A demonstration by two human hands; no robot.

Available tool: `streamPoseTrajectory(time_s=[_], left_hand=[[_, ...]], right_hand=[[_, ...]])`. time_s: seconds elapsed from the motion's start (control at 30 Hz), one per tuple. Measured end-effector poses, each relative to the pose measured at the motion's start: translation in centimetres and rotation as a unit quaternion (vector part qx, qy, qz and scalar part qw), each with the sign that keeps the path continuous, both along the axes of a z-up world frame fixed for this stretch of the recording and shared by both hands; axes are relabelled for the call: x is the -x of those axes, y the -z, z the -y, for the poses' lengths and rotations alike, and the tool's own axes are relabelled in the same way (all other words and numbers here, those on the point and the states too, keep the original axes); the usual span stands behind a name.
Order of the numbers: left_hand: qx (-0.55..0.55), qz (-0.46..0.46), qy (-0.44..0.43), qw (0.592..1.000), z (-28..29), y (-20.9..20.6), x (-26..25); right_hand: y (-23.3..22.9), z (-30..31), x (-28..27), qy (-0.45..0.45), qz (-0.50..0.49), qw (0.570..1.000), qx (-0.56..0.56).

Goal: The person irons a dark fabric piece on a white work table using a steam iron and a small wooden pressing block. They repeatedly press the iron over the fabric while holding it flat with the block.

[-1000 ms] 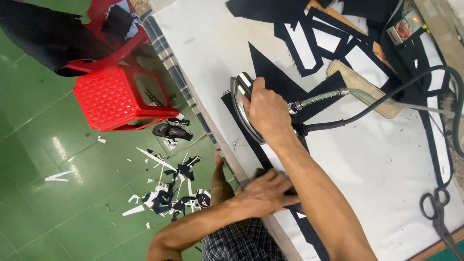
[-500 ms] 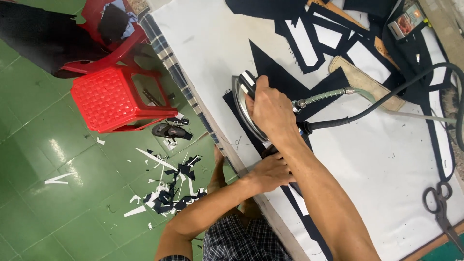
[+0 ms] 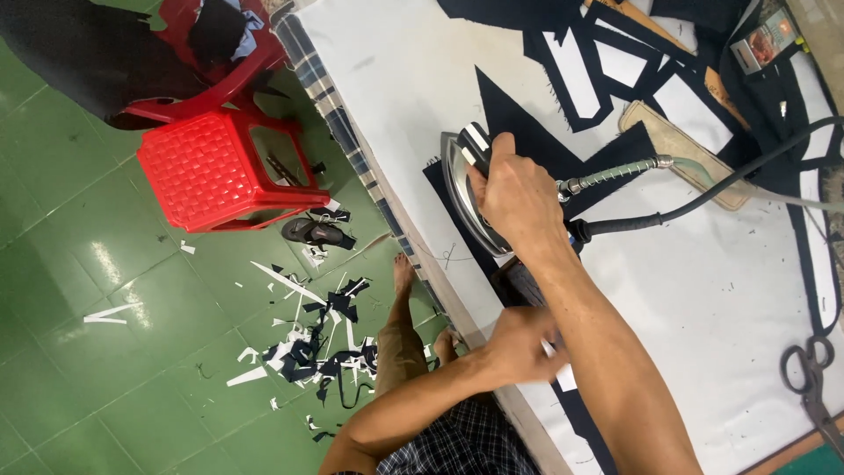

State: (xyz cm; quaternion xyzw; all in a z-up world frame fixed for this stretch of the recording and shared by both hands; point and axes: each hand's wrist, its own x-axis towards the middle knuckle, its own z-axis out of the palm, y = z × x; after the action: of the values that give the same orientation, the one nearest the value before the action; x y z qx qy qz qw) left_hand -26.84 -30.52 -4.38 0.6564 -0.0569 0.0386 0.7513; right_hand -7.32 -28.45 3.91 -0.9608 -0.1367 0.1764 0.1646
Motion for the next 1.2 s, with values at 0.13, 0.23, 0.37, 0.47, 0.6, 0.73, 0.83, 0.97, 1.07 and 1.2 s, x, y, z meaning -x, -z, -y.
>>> streamPoseTrajectory(time_s=[0.13, 0.23, 0.37, 0.47, 0.6, 0.73, 0.83, 0.97, 1.07, 1.2], left_hand=[[-0.233, 0.242, 0.087, 0.938, 0.4, 1.7, 1.2], [-0.278, 0.313, 0.067, 0.906, -0.5, -0.5, -1.0], [-0.333, 0.369, -0.029, 0.867, -1.4, -1.5, -3.7], [-0.356, 0.365, -0.006, 0.860, -0.4, 2.5, -3.0], [-0.390, 0.320, 0.028, 0.863, -1.0, 5.1, -2.5], [-0.388, 0.294, 0.056, 0.872, -1.9, 2.7, -3.0], [-0.404, 0.277, 0.089, 0.867, -1.7, 3.8, -2.5], [-0.481, 0.234, 0.220, 0.816, -1.9, 5.0, -1.9], [-0.535, 0.140, 0.292, 0.780, -0.7, 5.4, -1.3], [-0.512, 0.166, 0.308, 0.784, -0.6, 6.6, -1.5]], right_hand=[[1.3, 0.4, -0.1, -0.015, 0.019, 0.999, -0.024], [0.9, 0.3, 0.0, -0.017, 0.024, 0.999, -0.020], [0.4, 0.1, 0.0, -0.011, 0.016, 1.000, 0.001], [0.1, 0.1, 0.1, -0.016, 0.022, 1.000, 0.001], [0.2, 0.0, 0.1, -0.013, 0.022, 1.000, 0.004], [0.1, 0.1, 0.0, -0.008, 0.011, 1.000, 0.005], [0.1, 0.0, 0.0, -0.009, 0.009, 1.000, 0.006], [-0.1, 0.1, -0.1, -0.007, 0.000, 1.000, -0.001], [-0.5, 0.1, 0.0, -0.001, -0.004, 1.000, -0.005], [-1.6, 0.2, -0.3, 0.012, -0.028, 0.999, -0.040]])
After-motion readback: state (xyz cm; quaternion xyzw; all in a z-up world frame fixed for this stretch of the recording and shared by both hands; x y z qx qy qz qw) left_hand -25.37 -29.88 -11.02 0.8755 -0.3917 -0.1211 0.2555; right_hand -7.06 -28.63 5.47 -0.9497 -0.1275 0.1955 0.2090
